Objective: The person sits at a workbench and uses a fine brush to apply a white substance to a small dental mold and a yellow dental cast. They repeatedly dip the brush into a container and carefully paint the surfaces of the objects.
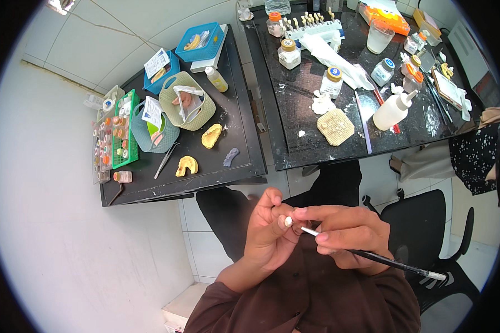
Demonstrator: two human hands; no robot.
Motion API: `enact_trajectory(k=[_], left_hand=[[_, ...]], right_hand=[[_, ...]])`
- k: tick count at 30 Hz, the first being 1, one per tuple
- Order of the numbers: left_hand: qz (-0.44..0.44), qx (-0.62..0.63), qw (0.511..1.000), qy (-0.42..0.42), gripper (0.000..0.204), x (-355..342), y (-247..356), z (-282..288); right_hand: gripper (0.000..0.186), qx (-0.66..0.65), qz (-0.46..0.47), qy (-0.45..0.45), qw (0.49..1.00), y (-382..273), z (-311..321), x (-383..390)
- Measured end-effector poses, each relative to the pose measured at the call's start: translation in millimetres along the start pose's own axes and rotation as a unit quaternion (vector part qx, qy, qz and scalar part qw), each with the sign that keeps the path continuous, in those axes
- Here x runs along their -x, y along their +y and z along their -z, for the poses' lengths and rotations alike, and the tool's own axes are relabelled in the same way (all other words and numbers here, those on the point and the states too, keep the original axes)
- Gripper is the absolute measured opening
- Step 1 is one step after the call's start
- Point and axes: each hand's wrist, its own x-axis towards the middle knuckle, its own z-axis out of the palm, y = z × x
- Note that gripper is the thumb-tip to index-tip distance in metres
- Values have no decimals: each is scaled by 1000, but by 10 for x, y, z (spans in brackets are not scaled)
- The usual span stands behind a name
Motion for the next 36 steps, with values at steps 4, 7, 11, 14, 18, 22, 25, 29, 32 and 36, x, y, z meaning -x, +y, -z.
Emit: enact_trajectory(k=[4,7,11,14,18,22,25,29,32,36], left_hand=[[0,0,1000,1,36,0,7,-16],[-1,-1,1000,6,36,-3,8,-25],[-5,12,1000,-7,35,3,6,15],[6,12,1000,-3,34,1,3,3],[9,11,1000,1,34,-3,0,-1],[4,12,1000,2,34,-9,-10,-27],[1,5,1000,6,34,-14,-6,-53],[-6,16,1000,8,32,-16,-8,-51],[-3,11,1000,1,31,-14,-1,-28],[-2,7,1000,7,31,-14,11,-44]], right_hand=[[13,-13,-9,0,1000,-14,6,-20],[29,8,3,29,1000,26,-38,20],[19,-11,11,11,1000,20,-27,-1],[32,4,44,41,998,126,-69,85],[42,43,87,38,995,192,-71,102],[41,92,111,39,989,188,-92,104],[40,123,116,35,985,170,-90,97],[39,147,119,32,981,165,-104,85],[39,142,112,37,983,151,-113,84],[40,150,107,30,982,134,-110,70]])
